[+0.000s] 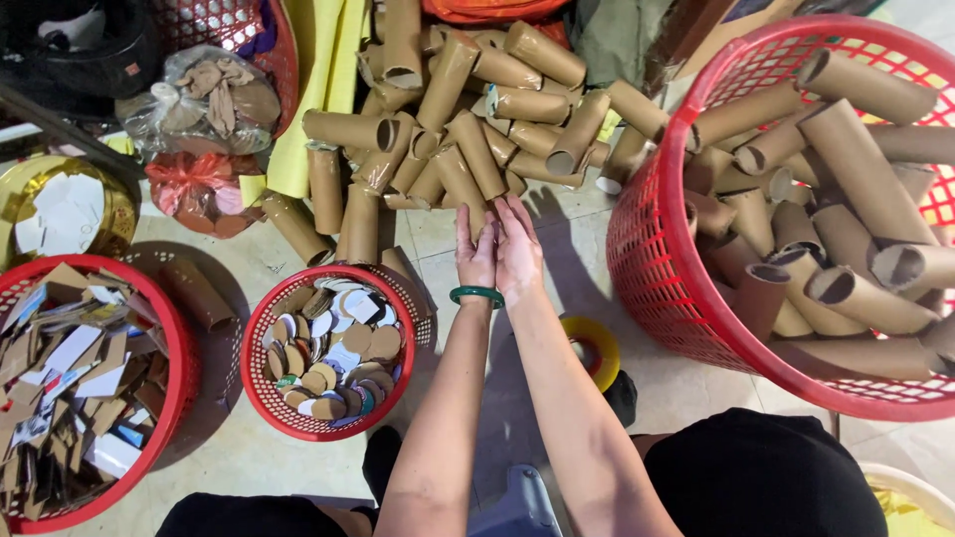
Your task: Taping cardboard circles onto the ends of cardboard tubes.
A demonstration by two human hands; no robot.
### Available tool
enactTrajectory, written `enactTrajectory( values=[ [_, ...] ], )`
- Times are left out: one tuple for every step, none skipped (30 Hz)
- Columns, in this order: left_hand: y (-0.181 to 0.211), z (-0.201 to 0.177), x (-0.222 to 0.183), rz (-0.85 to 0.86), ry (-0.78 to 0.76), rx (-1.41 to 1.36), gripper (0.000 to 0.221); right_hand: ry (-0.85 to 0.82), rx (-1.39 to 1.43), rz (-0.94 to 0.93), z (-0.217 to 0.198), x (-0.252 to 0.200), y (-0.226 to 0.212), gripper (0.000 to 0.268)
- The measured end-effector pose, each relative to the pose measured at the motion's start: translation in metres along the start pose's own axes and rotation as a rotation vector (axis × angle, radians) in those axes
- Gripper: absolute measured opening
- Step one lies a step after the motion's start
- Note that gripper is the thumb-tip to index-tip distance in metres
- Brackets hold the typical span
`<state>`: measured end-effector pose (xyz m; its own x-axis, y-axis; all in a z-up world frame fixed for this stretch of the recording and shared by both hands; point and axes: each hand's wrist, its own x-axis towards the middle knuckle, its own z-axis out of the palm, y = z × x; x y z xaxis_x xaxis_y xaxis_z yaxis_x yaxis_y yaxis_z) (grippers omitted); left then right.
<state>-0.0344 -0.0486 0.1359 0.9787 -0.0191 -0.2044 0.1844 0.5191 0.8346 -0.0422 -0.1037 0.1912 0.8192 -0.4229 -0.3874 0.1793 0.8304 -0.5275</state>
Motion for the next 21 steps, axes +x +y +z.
enactTrajectory(
  values=[
    [-0.003, 0.005, -0.001, -0.004, -0.010, 0.000, 0.068, 0.003, 0.003, -0.010, -0.001, -0.003, -0.007, 0.047],
    [-0.007, 0.011, -0.003, 0.034, -0.046, -0.033, 0.062, -0.004, 0.021, -0.041, -0.002, -0.006, -0.013, 0.046],
    [-0.012, 0.016, -0.006, 0.069, -0.081, -0.067, 0.055, -0.009, 0.038, -0.072, -0.005, -0.010, -0.020, 0.045],
    [-0.007, 0.028, -0.012, 0.062, -0.090, -0.068, 0.055, -0.003, 0.039, -0.082, -0.002, -0.016, -0.033, 0.045],
    [-0.001, 0.040, -0.018, 0.078, -0.125, -0.076, 0.051, -0.001, 0.042, -0.122, 0.002, -0.023, -0.047, 0.043],
    [0.005, 0.052, -0.025, 0.094, -0.160, -0.085, 0.047, 0.000, 0.045, -0.162, 0.006, -0.029, -0.060, 0.041],
    [0.011, 0.067, -0.033, 0.088, -0.170, -0.085, 0.047, 0.006, 0.048, -0.171, 0.007, -0.035, -0.074, 0.041],
    [0.016, 0.083, -0.041, 0.109, -0.215, -0.087, 0.046, -0.013, 0.052, -0.219, 0.007, -0.041, -0.089, 0.040],
    [0.021, 0.098, -0.051, 0.128, -0.265, -0.090, 0.045, -0.030, 0.058, -0.269, 0.007, -0.047, -0.104, 0.038],
    [0.025, 0.111, -0.058, 0.118, -0.279, -0.090, 0.045, -0.021, 0.061, -0.283, 0.007, -0.051, -0.116, 0.038],
    [0.028, 0.124, -0.068, 0.111, -0.325, -0.089, 0.046, -0.022, 0.070, -0.330, 0.004, -0.057, -0.129, 0.038],
    [0.030, 0.139, -0.077, 0.104, -0.371, -0.089, 0.046, -0.023, 0.079, -0.376, 0.000, -0.062, -0.143, 0.038],
    [0.028, 0.152, -0.086, 0.087, -0.392, -0.090, 0.046, -0.008, 0.083, -0.397, -0.004, -0.067, -0.158, 0.038],
    [0.026, 0.166, -0.095, 0.084, -0.448, -0.069, 0.047, -0.013, 0.085, -0.449, -0.008, -0.073, -0.173, 0.039],
    [0.024, 0.178, -0.101, 0.088, -0.504, -0.049, 0.047, -0.025, 0.088, -0.500, -0.011, -0.076, -0.187, 0.039],
    [0.012, 0.189, -0.107, 0.078, -0.524, -0.051, 0.047, -0.015, 0.092, -0.519, -0.016, -0.081, -0.201, 0.039],
    [0.000, 0.199, -0.112, 0.036, -0.598, -0.076, 0.049, 0.015, 0.096, -0.587, -0.021, -0.087, -0.214, 0.040],
    [-0.012, 0.209, -0.118, -0.007, -0.673, -0.101, 0.050, 0.045, 0.100, -0.655, -0.026, -0.092, -0.227, 0.041],
    [-0.018, 0.221, -0.123, -0.016, -0.689, -0.101, 0.050, 0.054, 0.105, -0.671, -0.043, -0.088, -0.237, 0.041],
    [-0.025, 0.233, -0.127, -0.057, -0.749, -0.060, 0.052, 0.094, 0.143, -0.703, -0.060, -0.084, -0.248, 0.043],
    [-0.032, 0.245, -0.133, -0.102, -0.810, -0.020, 0.053, 0.138, 0.179, -0.736, -0.079, -0.081, -0.258, 0.045]
  ],
)
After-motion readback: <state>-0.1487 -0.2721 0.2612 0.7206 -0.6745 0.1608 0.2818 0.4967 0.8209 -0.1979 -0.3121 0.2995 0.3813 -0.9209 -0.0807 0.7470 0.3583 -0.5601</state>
